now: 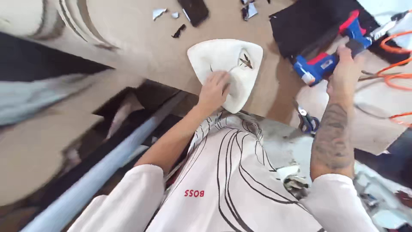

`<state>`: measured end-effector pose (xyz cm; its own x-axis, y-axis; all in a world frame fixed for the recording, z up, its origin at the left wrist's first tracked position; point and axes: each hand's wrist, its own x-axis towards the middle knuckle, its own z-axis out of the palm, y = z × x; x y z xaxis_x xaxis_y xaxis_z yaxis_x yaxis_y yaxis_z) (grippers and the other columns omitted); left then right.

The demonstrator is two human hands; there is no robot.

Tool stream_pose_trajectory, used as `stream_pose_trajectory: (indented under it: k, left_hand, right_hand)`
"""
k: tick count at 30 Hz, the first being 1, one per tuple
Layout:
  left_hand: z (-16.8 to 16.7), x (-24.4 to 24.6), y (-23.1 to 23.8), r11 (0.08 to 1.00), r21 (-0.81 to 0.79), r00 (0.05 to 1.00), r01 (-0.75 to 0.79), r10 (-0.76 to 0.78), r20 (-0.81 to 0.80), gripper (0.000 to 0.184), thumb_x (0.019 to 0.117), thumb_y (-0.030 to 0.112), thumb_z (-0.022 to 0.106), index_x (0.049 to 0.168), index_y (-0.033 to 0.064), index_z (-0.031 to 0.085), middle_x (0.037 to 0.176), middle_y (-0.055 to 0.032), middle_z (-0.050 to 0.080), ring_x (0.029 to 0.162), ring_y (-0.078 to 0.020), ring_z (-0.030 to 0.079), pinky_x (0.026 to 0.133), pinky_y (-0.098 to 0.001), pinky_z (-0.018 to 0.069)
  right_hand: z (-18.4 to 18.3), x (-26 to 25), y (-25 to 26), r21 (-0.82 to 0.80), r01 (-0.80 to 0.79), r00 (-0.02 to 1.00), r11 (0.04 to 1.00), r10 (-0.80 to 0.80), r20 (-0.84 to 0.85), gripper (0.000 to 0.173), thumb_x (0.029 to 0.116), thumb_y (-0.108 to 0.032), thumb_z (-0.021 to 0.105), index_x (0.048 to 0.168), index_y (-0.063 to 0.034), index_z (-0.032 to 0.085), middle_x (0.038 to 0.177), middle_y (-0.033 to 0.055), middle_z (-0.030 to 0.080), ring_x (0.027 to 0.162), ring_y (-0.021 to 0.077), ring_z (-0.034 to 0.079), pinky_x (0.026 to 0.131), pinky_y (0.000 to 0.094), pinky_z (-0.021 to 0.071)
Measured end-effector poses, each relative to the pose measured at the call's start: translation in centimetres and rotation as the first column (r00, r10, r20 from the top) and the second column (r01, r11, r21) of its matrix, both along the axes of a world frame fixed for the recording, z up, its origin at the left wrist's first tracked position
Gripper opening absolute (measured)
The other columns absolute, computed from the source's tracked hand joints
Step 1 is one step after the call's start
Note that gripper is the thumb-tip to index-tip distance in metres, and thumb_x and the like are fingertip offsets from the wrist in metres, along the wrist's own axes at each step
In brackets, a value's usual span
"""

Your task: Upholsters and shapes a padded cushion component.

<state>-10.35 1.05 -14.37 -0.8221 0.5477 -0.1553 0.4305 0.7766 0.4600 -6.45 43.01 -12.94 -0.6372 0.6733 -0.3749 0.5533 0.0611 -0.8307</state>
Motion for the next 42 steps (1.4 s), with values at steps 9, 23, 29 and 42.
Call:
stream_pose_trajectory:
  k: [9, 23, 29, 42]
  left_hand:
    - [-0.6, 0.9, 0.5, 0.979, -0.160, 0.991, 0.125, -0.117, 0.059, 0.069, 0.1020, 0.051, 0.056, 0.161, 0.0205, 0.036, 0.165, -0.0063, 0.034, 0.150, -0.0307, 0.034, 0.117, -0.0629, 0.0304]
    - [-3.1, 3.0, 0.4, 0.996, 0.037, 0.991, 0.075, -0.071, -0.114, 0.091, 0.0897, 0.068, 0.062, 0.154, 0.0056, 0.045, 0.162, -0.0130, 0.040, 0.153, -0.0299, 0.032, 0.126, -0.0506, 0.0261]
    - [-4.9, 2.4, -0.1, 0.994, 0.048, 0.969, 0.093, -0.080, -0.233, 0.081, 0.0930, 0.064, 0.053, 0.154, 0.0110, 0.048, 0.161, -0.0082, 0.044, 0.150, -0.0255, 0.038, 0.124, -0.0479, 0.0295]
    - [-6.5, 2.4, -0.5, 0.945, 0.318, 0.997, 0.081, -0.073, -0.035, 0.065, 0.1038, 0.045, 0.038, 0.161, 0.0139, 0.037, 0.166, -0.0046, 0.036, 0.155, -0.0223, 0.030, 0.127, -0.0461, 0.0176]
  right_hand:
    - [4.7, 19.4, -6.2, 0.415, -0.304, 0.872, 0.858, 0.076, 0.483, 0.060, 0.0991, -0.052, 0.057, 0.124, 0.0021, 0.065, 0.127, 0.0346, 0.059, 0.119, 0.0511, 0.058, 0.099, 0.0679, 0.0468]
    - [3.8, 6.8, -6.1, 0.560, -0.637, 0.768, 0.530, 0.505, 0.395, 0.059, 0.0964, 0.003, 0.052, 0.153, -0.0092, 0.045, 0.160, 0.0296, 0.033, 0.148, 0.0538, 0.029, 0.116, 0.0731, 0.0286]
    - [1.8, -3.9, -2.5, 0.419, -0.908, 0.289, -0.030, 0.678, 0.676, 0.088, 0.0662, -0.002, 0.083, 0.146, -0.0064, 0.046, 0.130, 0.0370, 0.053, 0.116, 0.0598, 0.055, 0.095, 0.0755, 0.0432]
    - [11.2, -13.9, -25.0, 0.005, -0.999, 0.031, 0.039, 0.719, 0.694, 0.079, 0.0996, -0.024, 0.060, 0.163, -0.0226, 0.012, 0.089, 0.0119, 0.068, 0.063, 0.0254, 0.068, 0.057, 0.0488, 0.0586]
